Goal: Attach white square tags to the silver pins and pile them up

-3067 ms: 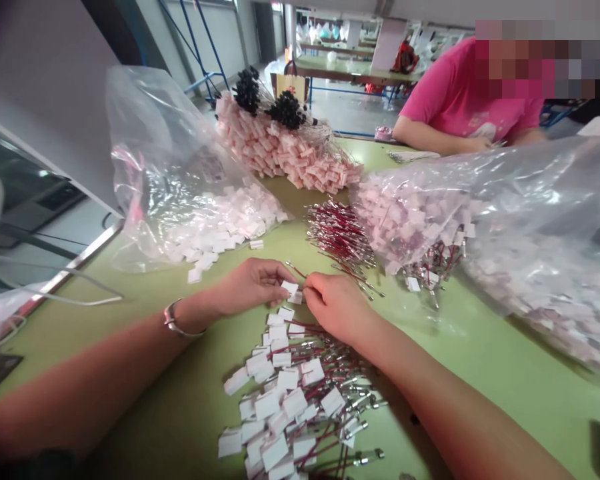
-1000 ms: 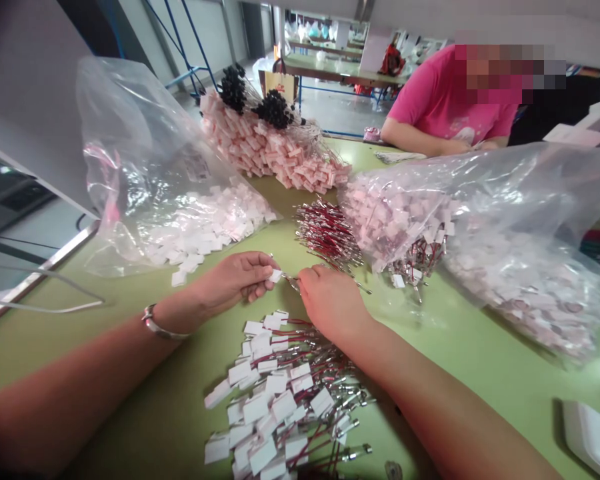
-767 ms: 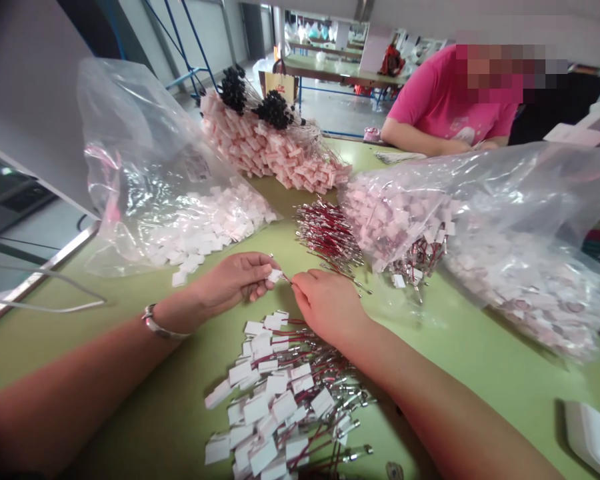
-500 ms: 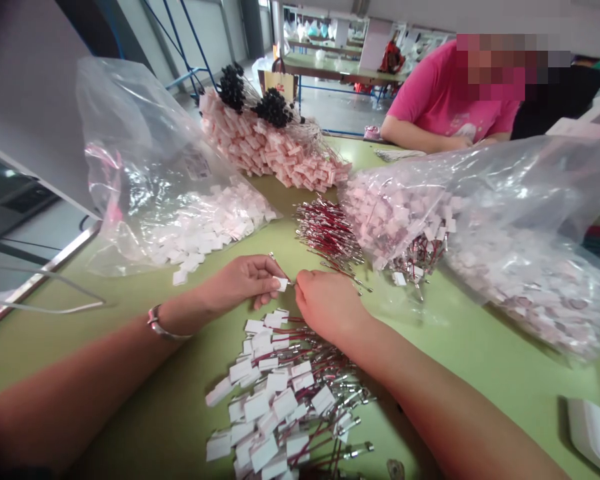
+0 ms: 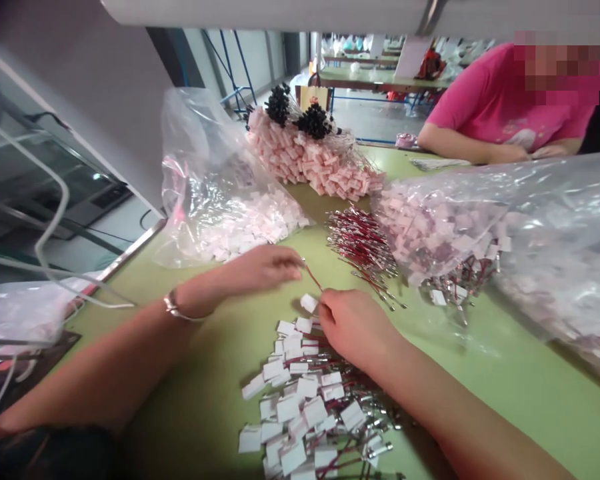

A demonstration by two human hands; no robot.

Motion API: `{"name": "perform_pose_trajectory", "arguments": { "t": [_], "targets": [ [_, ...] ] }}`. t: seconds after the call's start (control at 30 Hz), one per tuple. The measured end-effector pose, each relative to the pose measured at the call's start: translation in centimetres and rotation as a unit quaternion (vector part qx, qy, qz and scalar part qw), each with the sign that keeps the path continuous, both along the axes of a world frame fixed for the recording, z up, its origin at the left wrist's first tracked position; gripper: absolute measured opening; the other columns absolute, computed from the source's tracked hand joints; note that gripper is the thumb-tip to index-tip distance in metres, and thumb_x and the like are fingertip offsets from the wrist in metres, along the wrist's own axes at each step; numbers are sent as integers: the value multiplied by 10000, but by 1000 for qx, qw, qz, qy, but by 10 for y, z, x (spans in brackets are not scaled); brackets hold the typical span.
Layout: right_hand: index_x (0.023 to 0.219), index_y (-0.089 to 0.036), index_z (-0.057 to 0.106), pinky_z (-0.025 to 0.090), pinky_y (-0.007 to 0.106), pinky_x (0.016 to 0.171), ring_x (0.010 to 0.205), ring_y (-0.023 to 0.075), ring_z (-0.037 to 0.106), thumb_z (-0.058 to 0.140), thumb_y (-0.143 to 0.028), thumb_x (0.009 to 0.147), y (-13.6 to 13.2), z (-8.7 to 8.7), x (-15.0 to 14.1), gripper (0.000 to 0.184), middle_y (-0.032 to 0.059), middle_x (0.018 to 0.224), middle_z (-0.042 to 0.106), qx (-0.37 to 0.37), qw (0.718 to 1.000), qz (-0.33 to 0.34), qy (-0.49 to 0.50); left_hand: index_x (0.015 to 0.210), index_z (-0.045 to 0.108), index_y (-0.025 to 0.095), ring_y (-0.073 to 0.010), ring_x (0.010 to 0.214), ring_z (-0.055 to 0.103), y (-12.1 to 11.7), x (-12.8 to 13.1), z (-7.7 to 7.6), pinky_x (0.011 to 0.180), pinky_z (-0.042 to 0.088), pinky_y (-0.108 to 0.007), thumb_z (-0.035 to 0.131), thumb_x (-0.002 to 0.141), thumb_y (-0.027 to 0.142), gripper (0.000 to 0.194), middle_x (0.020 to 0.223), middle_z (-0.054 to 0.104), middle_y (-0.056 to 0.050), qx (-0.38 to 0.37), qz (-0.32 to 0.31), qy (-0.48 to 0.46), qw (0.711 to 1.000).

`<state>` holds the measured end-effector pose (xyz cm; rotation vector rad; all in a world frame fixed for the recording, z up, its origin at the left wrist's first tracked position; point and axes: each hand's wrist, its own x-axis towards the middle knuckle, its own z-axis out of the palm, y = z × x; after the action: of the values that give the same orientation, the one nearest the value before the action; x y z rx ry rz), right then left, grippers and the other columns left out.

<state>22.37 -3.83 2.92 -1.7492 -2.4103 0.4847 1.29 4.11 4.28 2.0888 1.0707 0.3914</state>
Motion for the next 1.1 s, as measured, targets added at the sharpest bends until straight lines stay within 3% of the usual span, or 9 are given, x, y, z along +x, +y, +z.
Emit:
{"name": "perform_pose_trajectory", "arguments": {
  "t": [0.07, 0.13, 0.3, 0.43, 0.53, 0.67, 0.77, 0.87, 1.1],
  "targets": [
    [609, -207, 602, 269, 273, 525, 534, 127, 491, 505, -260, 867, -1, 6, 4, 281, 0, 597, 605, -42, 999, 24, -1, 914, 652, 171, -229, 761, 613, 13, -21, 6, 660, 451, -327, 518, 858, 483, 344, 896, 673, -90, 150, 161, 110, 969],
    [556, -202, 590, 284, 270, 531, 541, 122, 489, 532, -312, 864, 4, 10, 7, 332, 3, 615, 603, -55, 998, 39, 1, 783, 635, 162, -247, 694, 597, 27, -42, 1, 609, 425, -329, 558, 829, 465, 317, 740, 632, -99, 210, 211, 236, 925],
    [876, -195, 667, 324, 272, 564, 657, 142, 546, 521, -399, 893, 29, -9, 1, 251, 50, 896, 630, 69, 995, -67, -15, 644, 586, 165, -253, 612, 577, 44, -61, -26, 562, 409, -331, 608, 792, 369, 252, 611, 564, -97, 226, 164, 362, 889],
    [910, -181, 636, 319, 281, 576, 718, 158, 569, 488, -314, 914, 35, -26, -3, 199, 74, 960, 624, 82, 992, -55, -76, 738, 616, 159, -268, 758, 602, 42, -53, -34, 669, 445, -342, 596, 778, 279, 129, 808, 628, -133, 254, 135, 318, 903],
    [864, -180, 634, 311, 286, 571, 701, 157, 568, 464, -237, 906, 32, -22, 8, 184, 72, 927, 631, 61, 990, -56, -114, 795, 620, 161, -266, 833, 604, 34, -42, -27, 721, 451, -347, 563, 793, 242, 99, 863, 640, -121, 257, 96, 271, 923],
    [822, -194, 641, 316, 282, 558, 691, 159, 571, 493, -268, 880, 31, -9, 27, 176, 59, 905, 630, 16, 987, -67, -144, 847, 622, 176, -220, 744, 614, 18, -20, -14, 677, 465, -334, 545, 833, 310, 155, 780, 654, -77, 171, 119, 171, 963],
    [894, -202, 645, 336, 289, 576, 742, 174, 591, 507, -325, 883, 33, -9, 24, 185, 58, 955, 628, 38, 989, -73, -125, 929, 630, 176, -170, 625, 623, 10, -2, -18, 597, 487, -301, 566, 844, 378, 228, 732, 676, -58, -23, 119, 2, 993],
    [944, -186, 634, 341, 301, 590, 772, 188, 609, 467, -301, 912, 36, -16, 11, 206, 72, 1010, 629, 62, 988, -76, -117, 978, 654, 155, -151, 573, 614, 6, 9, -35, 568, 496, -297, 612, 827, 413, 302, 698, 680, -57, -162, 115, -114, 973],
    [861, -191, 628, 343, 288, 588, 691, 174, 596, 481, -265, 904, 31, -17, 10, 171, 47, 810, 679, 79, 991, -108, -21, 1073, 706, 146, -112, 660, 556, 5, 12, -61, 657, 461, -285, 681, 796, 397, 376, 792, 677, -68, -222, 118, -254, 934]
  ]
}}
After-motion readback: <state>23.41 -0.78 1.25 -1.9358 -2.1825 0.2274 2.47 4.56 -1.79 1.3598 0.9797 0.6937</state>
